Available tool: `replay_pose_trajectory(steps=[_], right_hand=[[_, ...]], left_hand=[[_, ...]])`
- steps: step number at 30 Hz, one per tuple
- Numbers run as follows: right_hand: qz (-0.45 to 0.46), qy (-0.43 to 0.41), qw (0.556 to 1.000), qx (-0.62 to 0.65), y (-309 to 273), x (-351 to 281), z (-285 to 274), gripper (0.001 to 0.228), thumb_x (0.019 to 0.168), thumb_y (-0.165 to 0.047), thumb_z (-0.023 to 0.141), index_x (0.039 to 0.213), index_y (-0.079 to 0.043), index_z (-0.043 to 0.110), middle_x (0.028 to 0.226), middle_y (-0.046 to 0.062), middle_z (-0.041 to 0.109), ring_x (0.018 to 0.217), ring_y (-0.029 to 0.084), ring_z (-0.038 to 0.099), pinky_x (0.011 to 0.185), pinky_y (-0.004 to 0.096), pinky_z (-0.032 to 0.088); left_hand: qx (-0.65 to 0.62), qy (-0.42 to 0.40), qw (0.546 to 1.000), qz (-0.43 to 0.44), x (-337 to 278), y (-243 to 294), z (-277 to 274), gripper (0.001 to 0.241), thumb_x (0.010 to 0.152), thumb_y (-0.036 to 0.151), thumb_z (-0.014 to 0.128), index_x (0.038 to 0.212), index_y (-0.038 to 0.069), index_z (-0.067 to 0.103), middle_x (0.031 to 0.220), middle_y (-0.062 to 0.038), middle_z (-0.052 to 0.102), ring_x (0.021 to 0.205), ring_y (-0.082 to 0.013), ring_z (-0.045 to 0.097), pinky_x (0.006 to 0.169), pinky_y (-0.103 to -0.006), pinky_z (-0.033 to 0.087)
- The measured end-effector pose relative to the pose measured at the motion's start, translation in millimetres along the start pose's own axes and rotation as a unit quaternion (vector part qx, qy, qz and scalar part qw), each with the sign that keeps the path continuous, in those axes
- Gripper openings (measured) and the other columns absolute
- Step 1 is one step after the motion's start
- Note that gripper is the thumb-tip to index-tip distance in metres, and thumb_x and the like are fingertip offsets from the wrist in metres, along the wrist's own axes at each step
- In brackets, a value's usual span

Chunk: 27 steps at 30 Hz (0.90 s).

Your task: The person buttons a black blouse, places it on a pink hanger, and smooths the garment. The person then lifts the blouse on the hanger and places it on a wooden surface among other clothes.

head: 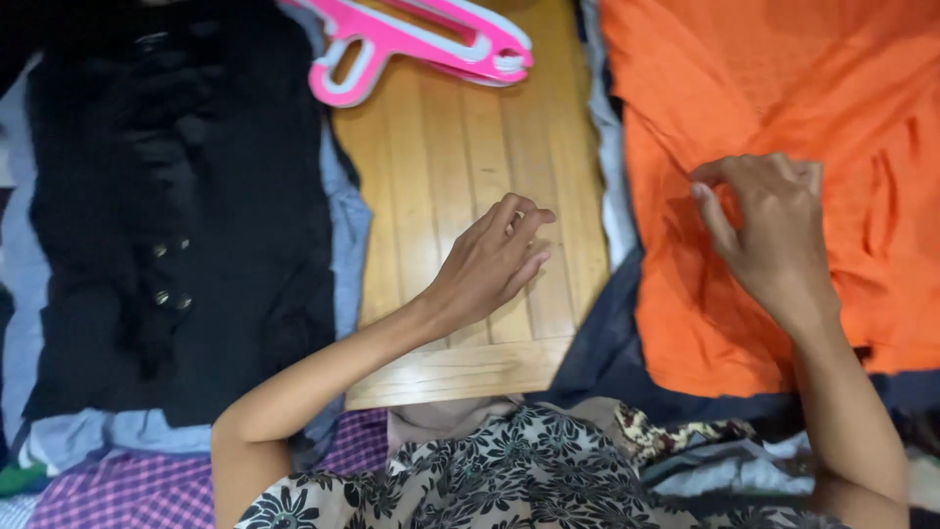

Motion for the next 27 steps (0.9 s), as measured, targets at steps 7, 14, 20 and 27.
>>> replay_pose_trajectory(steps=[7,14,20,27], right_hand=[[-0.087,-0.052,0.995,0.016,-45.1,49.8,56.6,0.013,0.106,-0.021,0.059,0.107,-0.013,0.069,0.098,0.007,0.072,0.093,0.033,0.064,0.09,0.048,0.039],[-0.196,-0.078,0.975,0.063,-101.8,96.0,102.4,0.009,0.097,-0.021,0.066,0.102,-0.014,0.069,0.088,0.005,0.071,0.096,0.03,0.068,0.086,0.041,0.047],[-0.255,-0.116,0.948,0.148,-153.6,127.7,139.1,0.012,0.101,-0.023,0.061,0.101,-0.013,0.067,0.091,0.007,0.07,0.092,0.031,0.067,0.083,0.042,0.05],[-0.226,-0.147,0.905,0.329,-216.6,143.7,170.9,0.011,0.097,-0.013,0.063,0.107,-0.01,0.068,0.112,0.009,0.067,0.098,0.034,0.07,0.084,0.043,0.055]], left_hand=[[0.032,0.042,0.996,-0.068,-52.7,-48.0,-42.5,0.028,0.099,0.01,0.058,0.126,0.004,0.052,0.114,-0.015,0.048,0.093,-0.0334,0.056,0.081,-0.0431,0.048],[0.179,0.115,0.966,-0.144,-102.8,-86.5,-71.1,0.027,0.1,0.022,0.059,0.121,0.005,0.053,0.112,-0.013,0.045,0.097,-0.0368,0.055,0.078,-0.0461,0.049],[0.322,0.117,0.922,-0.182,-135.3,-88.5,-74.0,0.039,0.091,0.022,0.071,0.12,0.002,0.054,0.107,-0.015,0.045,0.086,-0.031,0.05,0.071,-0.0402,0.042],[0.395,0.106,0.881,-0.237,-154.2,-91.0,-78.7,0.049,0.081,0.021,0.069,0.121,-0.003,0.053,0.102,-0.016,0.047,0.079,-0.0252,0.045,0.068,-0.035,0.037]])
Point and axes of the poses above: each hand's wrist, its own x-axis towards the middle knuckle, its own z-axis out of the palm, y = z × x, the point moved 1 cm from there along x, towards the middle knuckle
